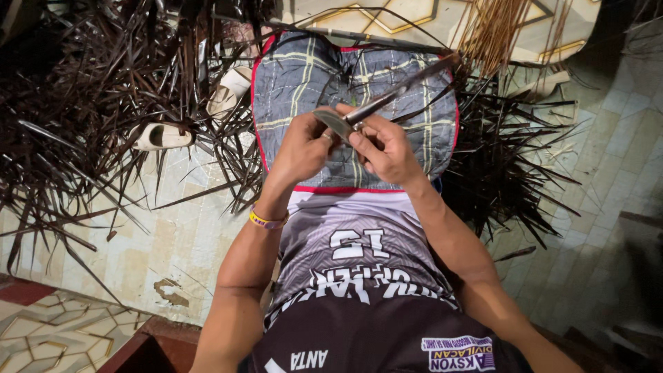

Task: The person sits on the floor and uses a knife to cut long, dark palm leaves into smaller pieces. They repeatedly pick up leaves, slice them, and drop the cut pieces onto a pile on the floor.

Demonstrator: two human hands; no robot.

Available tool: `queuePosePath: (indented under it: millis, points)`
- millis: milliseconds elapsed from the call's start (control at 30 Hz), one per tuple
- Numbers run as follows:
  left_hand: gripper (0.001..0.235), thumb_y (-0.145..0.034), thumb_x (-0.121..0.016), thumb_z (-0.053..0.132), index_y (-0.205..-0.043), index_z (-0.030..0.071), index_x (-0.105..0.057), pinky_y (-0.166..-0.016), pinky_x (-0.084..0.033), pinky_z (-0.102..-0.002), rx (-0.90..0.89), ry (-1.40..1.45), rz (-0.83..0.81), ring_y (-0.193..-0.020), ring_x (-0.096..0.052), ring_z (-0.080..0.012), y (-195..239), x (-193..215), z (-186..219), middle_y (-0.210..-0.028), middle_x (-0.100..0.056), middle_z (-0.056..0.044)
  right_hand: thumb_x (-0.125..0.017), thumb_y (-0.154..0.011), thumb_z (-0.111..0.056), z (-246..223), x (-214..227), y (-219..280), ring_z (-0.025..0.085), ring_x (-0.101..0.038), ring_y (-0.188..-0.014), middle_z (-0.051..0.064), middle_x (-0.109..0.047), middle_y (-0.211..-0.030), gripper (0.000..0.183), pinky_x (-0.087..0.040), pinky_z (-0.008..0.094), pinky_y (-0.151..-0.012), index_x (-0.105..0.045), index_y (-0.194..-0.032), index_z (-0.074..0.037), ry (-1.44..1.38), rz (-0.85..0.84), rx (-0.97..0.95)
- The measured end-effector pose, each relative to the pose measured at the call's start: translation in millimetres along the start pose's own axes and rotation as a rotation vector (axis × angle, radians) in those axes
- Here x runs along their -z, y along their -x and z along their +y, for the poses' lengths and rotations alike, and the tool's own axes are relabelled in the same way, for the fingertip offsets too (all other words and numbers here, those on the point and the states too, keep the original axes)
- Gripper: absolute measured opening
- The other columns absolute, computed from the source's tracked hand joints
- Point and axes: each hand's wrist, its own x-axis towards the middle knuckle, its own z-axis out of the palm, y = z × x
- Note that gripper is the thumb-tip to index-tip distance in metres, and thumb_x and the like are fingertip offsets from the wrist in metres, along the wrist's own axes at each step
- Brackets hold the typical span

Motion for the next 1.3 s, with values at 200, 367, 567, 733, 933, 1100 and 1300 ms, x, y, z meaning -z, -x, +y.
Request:
queuePosePath:
  millis: [200, 367, 567, 733, 933, 1100, 1300]
  points:
    - [0.021, -0.114, -0.064, 0.001, -0.113, 0.005, -0.085, -0.079, -0.057, -0.037, -0.030, -0.062, 0.023, -0.079, -0.066, -0.0211, -4.8, 10.9, -28.5, -0.081, -0.074, -0.011, -0.068, -0.121, -0.013, 12.0, 2.4, 1.2, 0.021, -0.059, -0.039, 0.022, -0.064, -0.066, 0.033, -0.045, 0.026, -0.036, -0.061, -0.144, 0.009, -0.047, -0.013, -0.062]
    - [0.019, -0.116, -0.066, 0.004, -0.109, 0.006, -0.084, -0.071, -0.058, -0.036, 0.017, -0.012, 0.010, -0.068, -0.070, -0.0203, -2.1, 5.6, -14.8, -0.077, -0.075, -0.010, -0.059, -0.125, -0.016, 43.3, 16.3, -0.6, 0.019, -0.057, -0.039, 0.016, -0.060, -0.065, 0.049, -0.046, 0.027, -0.035, -0.047, -0.165, 0.010, -0.054, -0.069, -0.096]
    - [0.017, -0.120, -0.069, 0.009, -0.112, 0.003, -0.082, -0.069, -0.059, -0.035, 0.003, 0.057, 0.001, -0.067, -0.069, -0.0211, -2.8, 2.3, -18.6, -0.082, -0.076, -0.013, -0.056, -0.126, -0.016, 56.3, 20.5, 0.8, 0.018, -0.056, -0.037, 0.013, -0.059, -0.061, 0.043, -0.039, 0.023, -0.035, -0.049, -0.161, 0.007, -0.102, -0.063, -0.052]
    - [0.018, -0.115, -0.065, -0.002, -0.107, 0.003, -0.080, -0.055, -0.043, -0.023, 0.117, 0.271, -0.075, -0.060, -0.048, -0.0099, -10.8, 8.4, -49.0, -0.074, -0.060, -0.004, -0.062, -0.122, -0.014, 55.5, 20.5, 4.5, 0.018, -0.055, -0.036, 0.014, -0.060, -0.060, 0.049, -0.039, 0.023, -0.035, -0.044, -0.162, 0.006, -0.153, -0.096, -0.067]
    - [0.014, -0.105, -0.066, -0.003, -0.108, -0.001, -0.080, -0.049, -0.035, -0.019, 0.263, 0.504, -0.093, -0.054, -0.041, -0.0028, -5.3, 10.4, -45.4, -0.072, -0.057, -0.003, -0.068, -0.118, -0.014, 47.6, 16.0, 4.4, 0.018, -0.056, -0.034, 0.013, -0.061, -0.056, 0.036, -0.040, 0.024, -0.033, -0.060, -0.146, 0.006, -0.138, -0.090, -0.028]
    - [0.011, -0.103, -0.069, 0.001, -0.105, -0.002, -0.079, -0.048, -0.034, -0.019, 0.305, 0.557, -0.132, -0.052, -0.039, -0.0036, -0.7, 15.9, -38.9, -0.068, -0.055, -0.004, -0.070, -0.118, -0.009, 70.6, 27.0, 13.5, 0.019, -0.056, -0.035, 0.016, -0.062, -0.055, 0.027, -0.041, 0.025, -0.034, -0.065, -0.141, 0.005, -0.099, -0.064, -0.005]
    - [0.014, -0.107, -0.074, 0.008, -0.097, 0.000, -0.077, -0.047, -0.028, -0.018, 0.307, 0.560, -0.225, -0.052, -0.032, -0.0016, 10.8, 27.8, -18.2, -0.066, -0.049, 0.000, -0.071, -0.117, -0.007, 72.4, 25.7, 15.0, 0.019, -0.054, -0.034, 0.016, -0.059, -0.055, 0.028, -0.043, 0.024, -0.034, -0.069, -0.143, 0.002, -0.151, -0.092, -0.024]
